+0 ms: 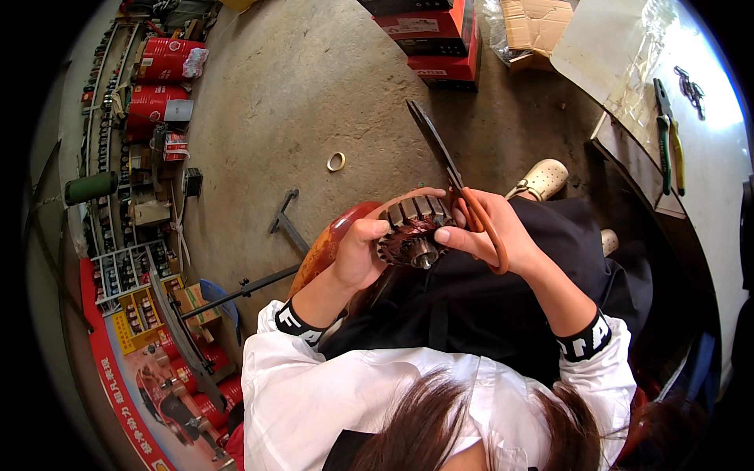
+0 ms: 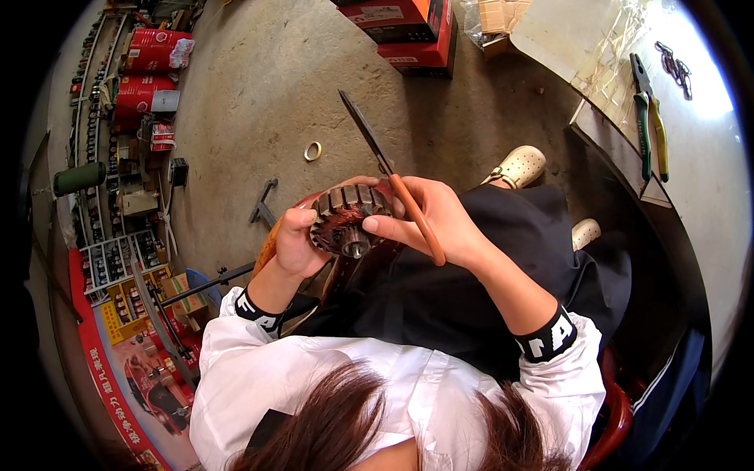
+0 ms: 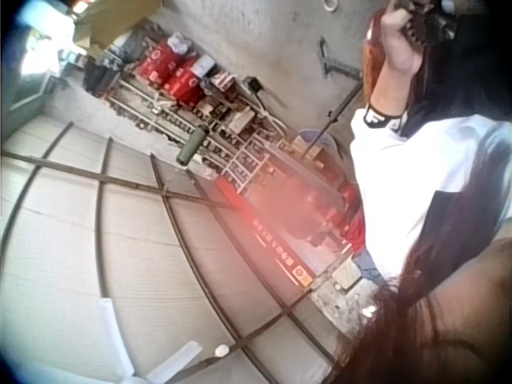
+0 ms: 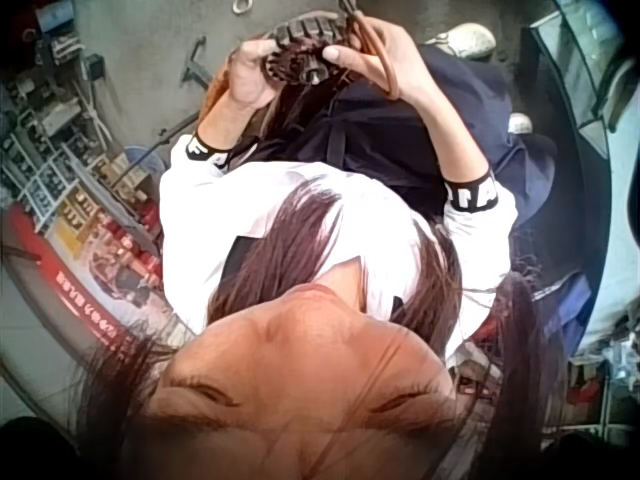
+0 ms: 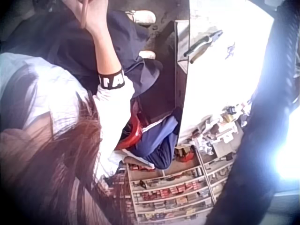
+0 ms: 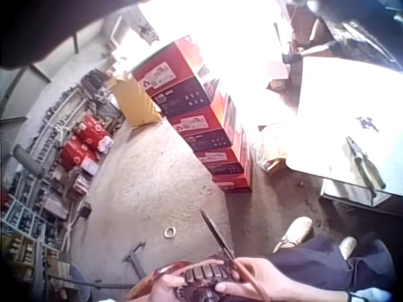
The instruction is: The person works on a motor stator, using pliers and scissors to trim and adjust copper windings. They manipulate the stator with both hands, cutting protruding wires and organizing the coils within the slots. The task involves precise handling of the stator and tools to ensure the windings are properly seated and trimmed.
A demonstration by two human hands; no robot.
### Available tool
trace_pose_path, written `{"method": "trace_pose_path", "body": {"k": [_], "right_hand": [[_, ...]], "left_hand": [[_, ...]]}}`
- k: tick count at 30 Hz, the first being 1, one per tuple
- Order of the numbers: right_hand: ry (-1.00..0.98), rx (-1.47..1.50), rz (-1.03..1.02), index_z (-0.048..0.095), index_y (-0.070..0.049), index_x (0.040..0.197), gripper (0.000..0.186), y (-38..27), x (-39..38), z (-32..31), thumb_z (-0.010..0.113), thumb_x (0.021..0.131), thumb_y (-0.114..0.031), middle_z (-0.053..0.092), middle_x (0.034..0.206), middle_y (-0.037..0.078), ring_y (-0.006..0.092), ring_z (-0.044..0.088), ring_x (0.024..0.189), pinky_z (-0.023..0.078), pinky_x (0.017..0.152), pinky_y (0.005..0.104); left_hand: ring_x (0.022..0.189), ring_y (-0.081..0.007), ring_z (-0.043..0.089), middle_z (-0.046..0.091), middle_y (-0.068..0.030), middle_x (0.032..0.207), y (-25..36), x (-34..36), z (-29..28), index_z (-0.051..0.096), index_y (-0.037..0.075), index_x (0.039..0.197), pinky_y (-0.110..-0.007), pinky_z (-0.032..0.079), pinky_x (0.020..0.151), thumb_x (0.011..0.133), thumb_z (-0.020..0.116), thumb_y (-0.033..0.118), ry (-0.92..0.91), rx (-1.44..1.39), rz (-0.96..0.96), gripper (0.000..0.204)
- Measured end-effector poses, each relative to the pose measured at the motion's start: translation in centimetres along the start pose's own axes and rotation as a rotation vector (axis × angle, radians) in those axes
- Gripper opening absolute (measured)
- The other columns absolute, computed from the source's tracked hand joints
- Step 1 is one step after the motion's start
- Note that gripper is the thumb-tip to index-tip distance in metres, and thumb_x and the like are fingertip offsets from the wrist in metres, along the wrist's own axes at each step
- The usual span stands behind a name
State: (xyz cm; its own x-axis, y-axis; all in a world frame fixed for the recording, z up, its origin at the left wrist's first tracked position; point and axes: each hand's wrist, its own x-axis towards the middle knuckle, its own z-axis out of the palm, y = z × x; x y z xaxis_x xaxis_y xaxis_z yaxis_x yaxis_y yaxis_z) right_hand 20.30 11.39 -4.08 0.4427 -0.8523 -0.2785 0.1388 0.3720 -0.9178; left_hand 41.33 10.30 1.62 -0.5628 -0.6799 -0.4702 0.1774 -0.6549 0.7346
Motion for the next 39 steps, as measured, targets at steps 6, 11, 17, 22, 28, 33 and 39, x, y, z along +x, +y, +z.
{"method": "trace_pose_path", "body": {"k": [6,11,17,22,28,33,39], "right_hand": [[-0.012,0.002,-0.038,0.051,-0.004,0.074,0.043,0.1,0.0,-0.1,0.084,0.077,-0.032,0.043,0.065,-0.004,0.0065,0.039,0.063,0.037,0.056,0.0252],[-0.018,-0.035,-0.047,0.050,-0.004,0.073,0.043,0.0,0.0,-0.2,0.084,0.076,-0.031,0.043,0.064,-0.004,0.0063,0.039,0.062,0.037,0.055,0.0256],[-0.018,-0.026,-0.054,0.049,-0.005,0.072,0.042,0.0,0.0,-0.2,0.083,0.077,-0.029,0.042,0.062,-0.004,0.0062,0.038,0.060,0.037,0.054,0.0256],[-0.026,-0.009,-0.063,0.046,-0.006,0.070,0.042,0.0,0.0,-0.2,0.081,0.079,-0.028,0.042,0.061,-0.003,0.0062,0.038,0.060,0.037,0.053,0.0258],[-0.020,0.004,-0.052,0.045,-0.007,0.069,0.042,0.3,0.1,-0.2,0.080,0.080,-0.028,0.043,0.062,-0.003,0.0065,0.038,0.061,0.037,0.054,0.0262],[-0.001,-0.042,-0.069,0.045,-0.006,0.070,0.042,0.5,0.1,-0.2,0.079,0.081,-0.029,0.043,0.062,-0.002,0.0069,0.039,0.062,0.037,0.054,0.0265],[-0.018,-0.012,-0.001,0.048,-0.004,0.072,0.040,0.5,0.2,-0.2,0.078,0.082,-0.028,0.043,0.063,-0.002,0.0070,0.039,0.062,0.037,0.054,0.0265]], "left_hand": [[0.119,-0.0222,0.059,0.056,-0.0170,0.133,0.0,-0.1,-0.3,0.040,-0.005,0.142,-0.032,0.045,0.102,0.075,0.055,0.042,-0.024,0.032,0.008,0.083],[0.118,-0.0246,0.060,0.058,-0.0186,0.132,0.0,-0.1,0.1,0.042,-0.007,0.139,-0.035,0.046,0.103,0.073,0.057,0.051,0.041,0.054,-0.014,0.089],[0.119,-0.0263,0.060,0.056,-0.0190,0.135,0.1,-0.1,0.0,0.040,-0.007,0.141,-0.039,0.047,0.104,0.077,0.052,0.051,0.050,0.018,-0.036,0.087],[0.122,-0.0277,0.059,0.055,-0.0196,0.137,-0.1,0.1,-0.4,0.038,-0.006,0.144,-0.041,0.047,0.105,0.080,0.047,0.052,0.011,-0.014,-0.027,0.086],[0.122,-0.0280,0.059,0.054,-0.0200,0.137,-0.2,0.1,-0.4,0.038,-0.005,0.144,-0.041,0.047,0.105,0.082,0.045,0.052,0.040,-0.009,-0.040,0.085],[0.120,-0.0274,0.060,0.056,-0.0194,0.136,-0.4,-0.1,-0.7,0.040,-0.004,0.143,-0.042,0.049,0.103,0.083,0.044,0.051,0.073,-0.001,-0.050,0.081],[0.119,-0.0277,0.061,0.057,-0.0191,0.134,-0.6,-0.2,-0.8,0.043,-0.003,0.141,-0.043,0.049,0.103,0.086,0.042,0.048,0.074,-0.017,-0.030,0.076]]}}
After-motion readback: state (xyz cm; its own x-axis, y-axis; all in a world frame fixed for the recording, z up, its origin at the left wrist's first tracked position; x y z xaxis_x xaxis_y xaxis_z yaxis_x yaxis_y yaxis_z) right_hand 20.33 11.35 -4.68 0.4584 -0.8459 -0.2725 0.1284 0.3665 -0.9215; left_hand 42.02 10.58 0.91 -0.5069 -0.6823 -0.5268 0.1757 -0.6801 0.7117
